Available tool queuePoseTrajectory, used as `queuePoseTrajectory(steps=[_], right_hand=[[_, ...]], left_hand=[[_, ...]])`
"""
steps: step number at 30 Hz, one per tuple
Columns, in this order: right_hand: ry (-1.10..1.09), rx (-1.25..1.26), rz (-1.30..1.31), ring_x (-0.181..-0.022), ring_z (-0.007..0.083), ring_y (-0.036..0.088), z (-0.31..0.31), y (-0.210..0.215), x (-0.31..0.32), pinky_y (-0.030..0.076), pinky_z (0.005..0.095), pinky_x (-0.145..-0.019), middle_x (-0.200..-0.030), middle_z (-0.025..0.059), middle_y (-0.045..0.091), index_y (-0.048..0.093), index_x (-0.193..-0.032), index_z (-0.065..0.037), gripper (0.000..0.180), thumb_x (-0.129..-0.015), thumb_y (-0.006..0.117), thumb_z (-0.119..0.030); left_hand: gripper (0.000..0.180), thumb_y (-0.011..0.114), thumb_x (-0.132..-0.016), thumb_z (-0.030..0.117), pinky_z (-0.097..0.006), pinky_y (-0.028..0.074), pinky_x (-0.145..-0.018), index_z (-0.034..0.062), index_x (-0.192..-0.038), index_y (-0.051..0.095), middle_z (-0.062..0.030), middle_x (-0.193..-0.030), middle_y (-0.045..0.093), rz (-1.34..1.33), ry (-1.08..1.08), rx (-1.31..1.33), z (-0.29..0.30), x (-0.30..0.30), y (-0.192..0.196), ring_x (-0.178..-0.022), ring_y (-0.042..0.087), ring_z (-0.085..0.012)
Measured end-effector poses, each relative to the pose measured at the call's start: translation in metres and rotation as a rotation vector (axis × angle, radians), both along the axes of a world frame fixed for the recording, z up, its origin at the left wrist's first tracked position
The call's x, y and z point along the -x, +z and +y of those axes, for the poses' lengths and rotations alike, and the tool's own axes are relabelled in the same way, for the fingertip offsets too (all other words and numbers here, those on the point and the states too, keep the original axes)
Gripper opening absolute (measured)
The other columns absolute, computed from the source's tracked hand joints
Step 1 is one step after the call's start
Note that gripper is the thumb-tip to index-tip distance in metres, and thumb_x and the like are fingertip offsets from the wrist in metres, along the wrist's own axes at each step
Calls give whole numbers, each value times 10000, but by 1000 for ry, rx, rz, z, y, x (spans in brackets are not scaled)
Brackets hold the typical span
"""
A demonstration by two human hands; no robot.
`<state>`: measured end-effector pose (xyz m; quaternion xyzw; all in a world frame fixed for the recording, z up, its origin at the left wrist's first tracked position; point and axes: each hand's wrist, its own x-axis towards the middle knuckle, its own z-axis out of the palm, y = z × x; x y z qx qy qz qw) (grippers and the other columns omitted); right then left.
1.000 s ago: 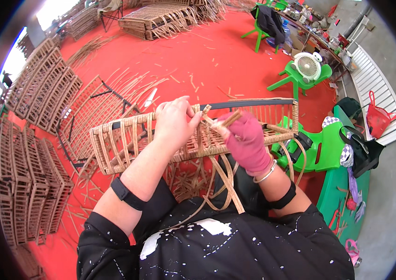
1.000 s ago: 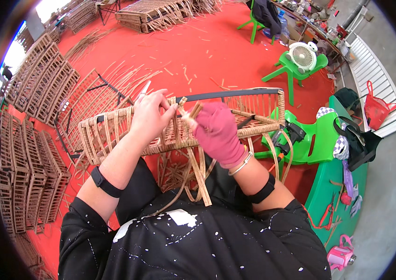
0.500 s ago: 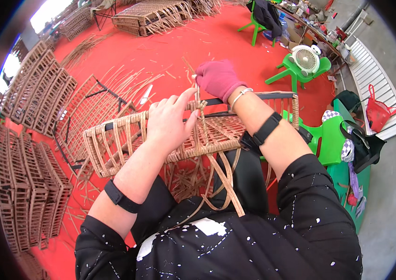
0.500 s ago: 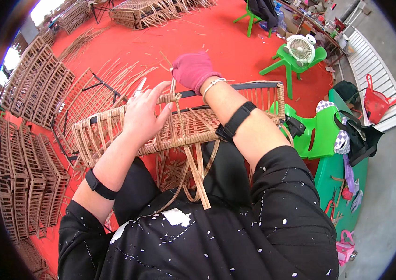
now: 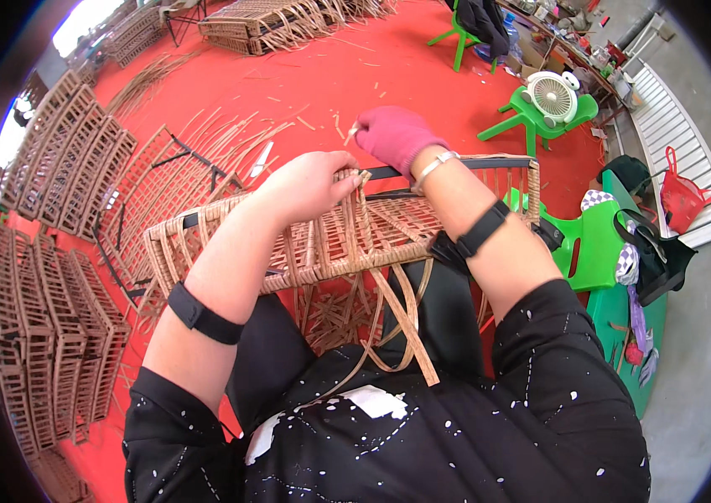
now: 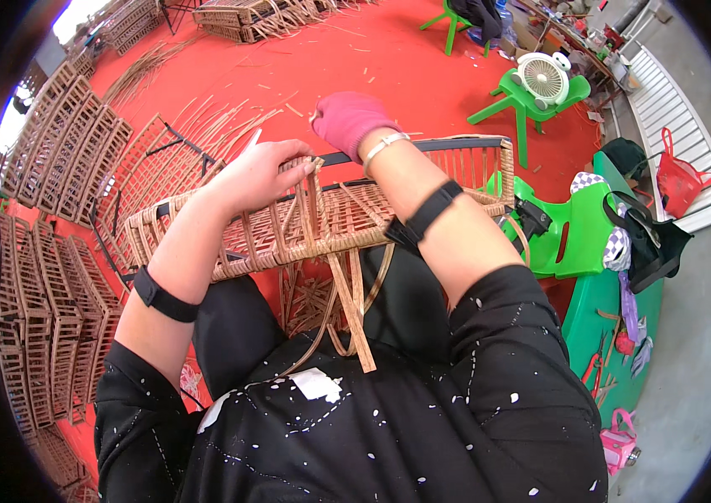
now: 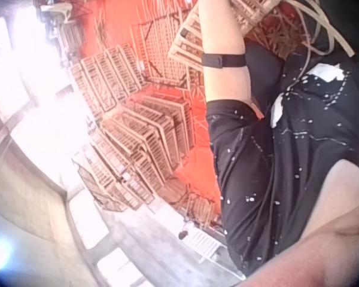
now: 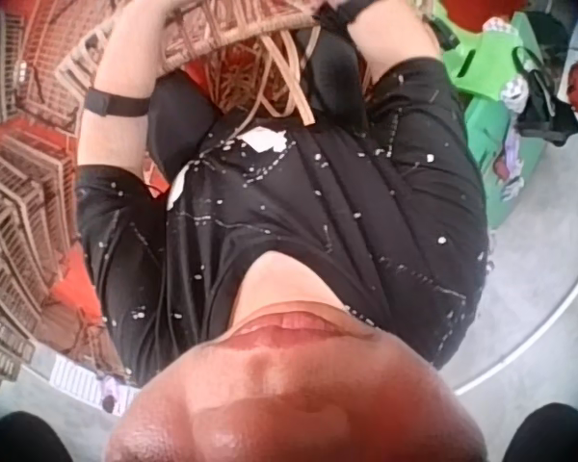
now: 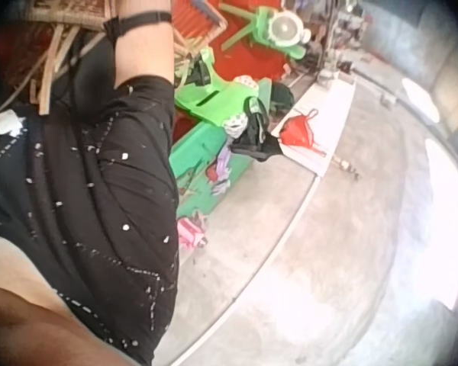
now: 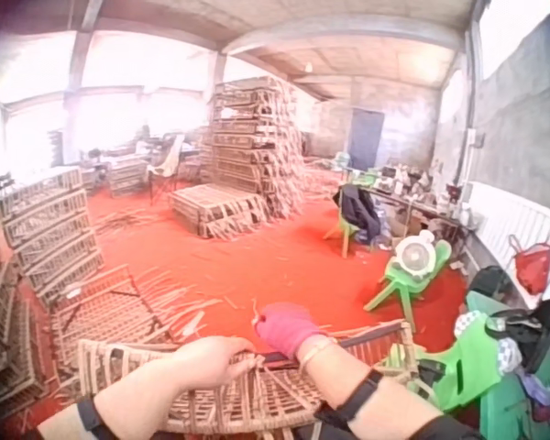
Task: Weaving bamboo strips onto a chair frame and securing them with a stapler.
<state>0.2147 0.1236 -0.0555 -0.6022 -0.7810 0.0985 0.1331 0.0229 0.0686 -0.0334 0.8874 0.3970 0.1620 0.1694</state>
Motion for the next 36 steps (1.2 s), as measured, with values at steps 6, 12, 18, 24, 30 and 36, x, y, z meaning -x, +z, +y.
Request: queuePoseTrajectory(steps=[6,12,18,24,30,36], right_hand=[[83,-463,295,-924,297,616,-102,9,-3,466,403,-864,-937,95,649,656,-961,-83,229,-751,722,-147],[66,-473,103,-1157,312,486,-158,1,7,368,435,-988,-1209,106,521,554,-1091,-98,559,-601,808,-188],[83,-438,111,-1170,312,460,-151,-4,17,349,452,-985,-1199,119,491,522,-1132,-98,648,-562,807,-212],[111,-564,87,-1064,251,526,-134,-15,16,373,427,-914,-1069,46,549,609,-1014,-151,461,-585,762,-224],[218,-672,60,-991,196,554,-121,-21,9,394,401,-840,-952,-20,564,643,-872,-171,264,-626,709,-238],[328,-785,162,-873,198,589,-105,-26,4,426,379,-759,-855,-3,591,649,-815,-157,177,-659,730,-182]], left_hand=[[323,631,-898,282,-356,511,-772,12,-1073,659,-147,-870,691,-94,-106,418,23,6,-3,-841,665,-234],[315,595,-959,304,-272,513,-716,36,-1105,674,-22,-882,684,-98,-120,728,27,4,13,-777,618,-97],[319,593,-960,310,-246,511,-672,45,-1112,686,-5,-861,671,-188,-151,920,33,6,7,-725,594,-77],[335,580,-966,301,-248,514,-671,45,-1162,670,-4,-876,672,-167,-150,917,33,5,6,-724,595,-75],[371,552,-979,324,-258,523,-681,47,-1207,646,-16,-896,675,-123,-148,830,32,6,7,-727,605,-86],[374,539,-976,347,-283,536,-659,12,-1071,675,-39,-789,644,-185,-153,713,29,8,-2,-676,635,-111]])
